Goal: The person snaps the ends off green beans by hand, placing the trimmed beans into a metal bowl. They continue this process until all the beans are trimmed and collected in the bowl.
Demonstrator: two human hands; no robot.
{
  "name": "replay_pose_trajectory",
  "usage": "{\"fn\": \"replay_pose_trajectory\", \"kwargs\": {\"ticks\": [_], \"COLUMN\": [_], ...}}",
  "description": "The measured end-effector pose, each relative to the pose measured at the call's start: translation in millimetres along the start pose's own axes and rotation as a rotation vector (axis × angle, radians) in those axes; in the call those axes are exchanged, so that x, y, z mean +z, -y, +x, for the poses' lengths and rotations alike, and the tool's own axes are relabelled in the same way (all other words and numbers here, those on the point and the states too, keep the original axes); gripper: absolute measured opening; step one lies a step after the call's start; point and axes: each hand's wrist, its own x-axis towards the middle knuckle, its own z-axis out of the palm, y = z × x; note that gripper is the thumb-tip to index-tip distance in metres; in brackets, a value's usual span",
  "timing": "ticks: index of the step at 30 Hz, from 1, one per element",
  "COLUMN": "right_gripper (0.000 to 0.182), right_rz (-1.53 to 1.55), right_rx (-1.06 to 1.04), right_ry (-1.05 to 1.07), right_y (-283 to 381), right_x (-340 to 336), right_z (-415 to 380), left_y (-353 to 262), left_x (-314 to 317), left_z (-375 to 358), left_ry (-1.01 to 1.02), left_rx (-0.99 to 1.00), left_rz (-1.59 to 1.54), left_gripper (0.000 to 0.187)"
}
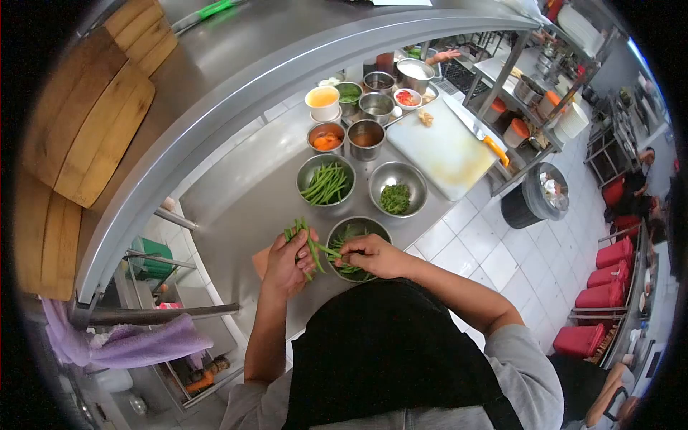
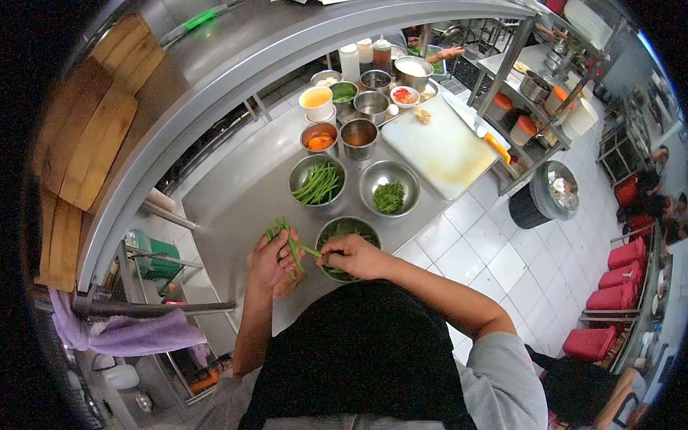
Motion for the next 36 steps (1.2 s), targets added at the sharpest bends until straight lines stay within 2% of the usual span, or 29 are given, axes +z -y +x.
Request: {"fn": "replay_pose_trajectory", "kwargs": {"ticks": [4, 6, 7, 9, 10, 11, 14, 19, 22, 24, 25, 27, 28, 29, 30, 31, 32, 34, 35, 36], "right_gripper": [0.023, 0.022, 0.022, 0.02, 0.021, 0.021, 0.025, 0.027, 0.026, 0.026, 0.026, 0.022, 0.022, 0.021, 0.021, 0.021, 0.023, 0.019, 0.019, 0.02], "right_rz": [-0.068, -0.248, -0.249, 0.247, 0.418, 0.417, 0.526, 0.579, 0.45, 0.302, 0.302, 0.158, 0.156, 0.23, 0.304, 0.237, 0.236, -0.025, -0.027, -0.269], "right_rx": [0.109, 0.082, 0.083, 0.376, 0.46, 0.459, 0.472, 0.418, 0.424, 0.254, 0.255, 0.241, 0.245, 0.316, 0.386, 0.435, 0.289, 0.117, 0.118, 0.09], "right_ry": [-0.053, -0.23, -0.229, -0.304, -0.286, -0.278, -0.063, 0.031, 0.058, 0.009, 0.01, -0.178, -0.178, -0.293, -0.407, -0.423, -0.544, -0.613, -0.611, -0.61], "right_y": [3.1, -11.9, -21.8, -31.6, -29.5, -27.5, -13.8, 1.8, 11.2, 9.8, 3.0, -9.9, -11.1, -12.4, -10.1, -2.8, -9.8, -7.6, -10.6, -14.5], "right_x": [1.3, 4.7, 1.7, -10.0, -13.7, -13.0, -5.9, 5.8, 10.0, 16.6, 17.9, 19.1, 16.2, 9.1, 0.0, -19.9, -31.6, -67.3, -85.1, -102.4], "right_z": [-2.6, -3.3, -2.5, -0.6, -2.1, -2.7, -9.2, -3.8, -2.4, -0.9, 0.0, 2.1, 2.3, 4.1, 7.3, 8.4, 10.2, 9.4, 12.1, 14.9], "left_y": [1.3, 4.1, 6.3, 8.5, 8.5, 8.2, 6.5, 9.4, 11.3, 12.4, 13.0, 17.7, 23.3, 26.5, 23.8, 17.4, 11.6, -0.5, -5.7, -6.8], "left_x": [5.8, 12.8, 16.9, 18.1, 15.6, 13.6, 13.1, 14.3, 17.0, 17.6, 17.3, 18.1, 19.5, 19.9, 20.7, 22.1, 21.4, 12.0, 6.3, -4.1], "left_z": [-2.8, -5.2, -7.7, -8.6, -7.1, -7.1, -5.7, -1.7, -1.2, -1.4, -1.3, -2.2, -4.7, -6.1, -7.8, -11.1, -13.1, -12.1, -12.4, -12.1], "left_ry": [-0.001, 0.028, 0.0, -0.029, -0.024, -0.02, -0.056, -0.044, -0.049, -0.046, -0.025, -0.003, -0.028, -0.054, -0.055, -0.159, -0.267, -0.321, -0.36, -0.356], "left_rx": [0.001, 0.0, 0.037, 0.076, 0.151, 0.224, 0.222, 0.234, 0.232, 0.229, 0.254, 0.277, 0.358, 0.439, 0.438, 0.49, 0.545, 0.541, 0.532, 0.533], "left_rz": [0.096, 0.127, 0.116, 0.104, 0.069, 0.034, 0.06, 0.103, 0.145, 0.154, 0.193, 0.229, 0.258, 0.288, 0.287, 0.221, 0.154, 0.113, 0.076, 0.074], "left_gripper": [0.024, 0.024, 0.024, 0.025, 0.025, 0.026, 0.025, 0.025, 0.025, 0.024, 0.025, 0.025, 0.025, 0.024, 0.024, 0.025, 0.025, 0.025, 0.025, 0.025]}}
